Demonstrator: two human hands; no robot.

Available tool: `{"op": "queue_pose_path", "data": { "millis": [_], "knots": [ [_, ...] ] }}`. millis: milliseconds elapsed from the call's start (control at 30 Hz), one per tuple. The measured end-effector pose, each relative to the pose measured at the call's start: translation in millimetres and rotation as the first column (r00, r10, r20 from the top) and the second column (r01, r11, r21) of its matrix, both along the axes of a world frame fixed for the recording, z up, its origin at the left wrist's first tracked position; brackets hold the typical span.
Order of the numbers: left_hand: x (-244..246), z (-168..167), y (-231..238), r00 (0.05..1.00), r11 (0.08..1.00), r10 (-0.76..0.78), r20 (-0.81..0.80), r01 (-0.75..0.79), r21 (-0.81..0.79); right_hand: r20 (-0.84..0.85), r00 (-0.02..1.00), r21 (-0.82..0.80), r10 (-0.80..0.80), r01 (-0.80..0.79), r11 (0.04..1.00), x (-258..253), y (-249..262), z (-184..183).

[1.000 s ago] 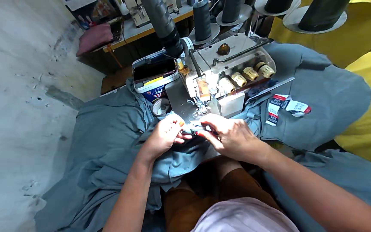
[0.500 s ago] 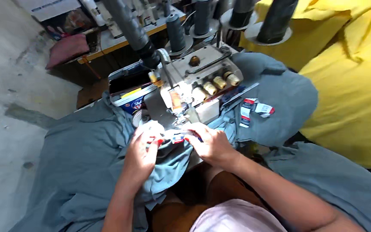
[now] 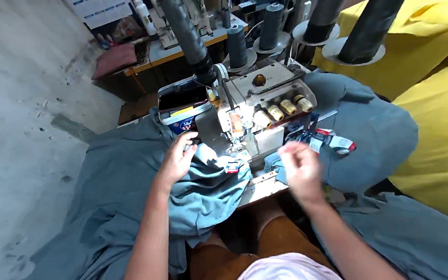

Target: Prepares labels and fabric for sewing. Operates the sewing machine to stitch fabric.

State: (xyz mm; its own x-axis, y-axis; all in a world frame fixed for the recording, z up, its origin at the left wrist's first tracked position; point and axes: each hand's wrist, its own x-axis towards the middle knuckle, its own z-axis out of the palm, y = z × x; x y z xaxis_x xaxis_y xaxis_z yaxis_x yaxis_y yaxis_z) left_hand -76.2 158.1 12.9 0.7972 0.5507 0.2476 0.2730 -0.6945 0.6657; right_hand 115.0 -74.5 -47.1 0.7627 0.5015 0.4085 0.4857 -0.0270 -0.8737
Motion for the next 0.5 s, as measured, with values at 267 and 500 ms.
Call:
{"op": "queue_pose_path", "data": {
  "millis": [267, 500],
  "knots": [
    [-6, -26, -3, 0.999, 0.97, -0.045, 0.01, 0.041, 0.24, -0.5, 0.747, 0.268, 0.438, -0.348, 0.898, -74, 14, -10],
    [-78, 79, -16, 0.968, 0.887, -0.107, 0.226, -0.01, 0.461, -0.216, 0.583, 0.262, 0.783, -0.738, 0.621, -59, -15, 31]
  ]
}}
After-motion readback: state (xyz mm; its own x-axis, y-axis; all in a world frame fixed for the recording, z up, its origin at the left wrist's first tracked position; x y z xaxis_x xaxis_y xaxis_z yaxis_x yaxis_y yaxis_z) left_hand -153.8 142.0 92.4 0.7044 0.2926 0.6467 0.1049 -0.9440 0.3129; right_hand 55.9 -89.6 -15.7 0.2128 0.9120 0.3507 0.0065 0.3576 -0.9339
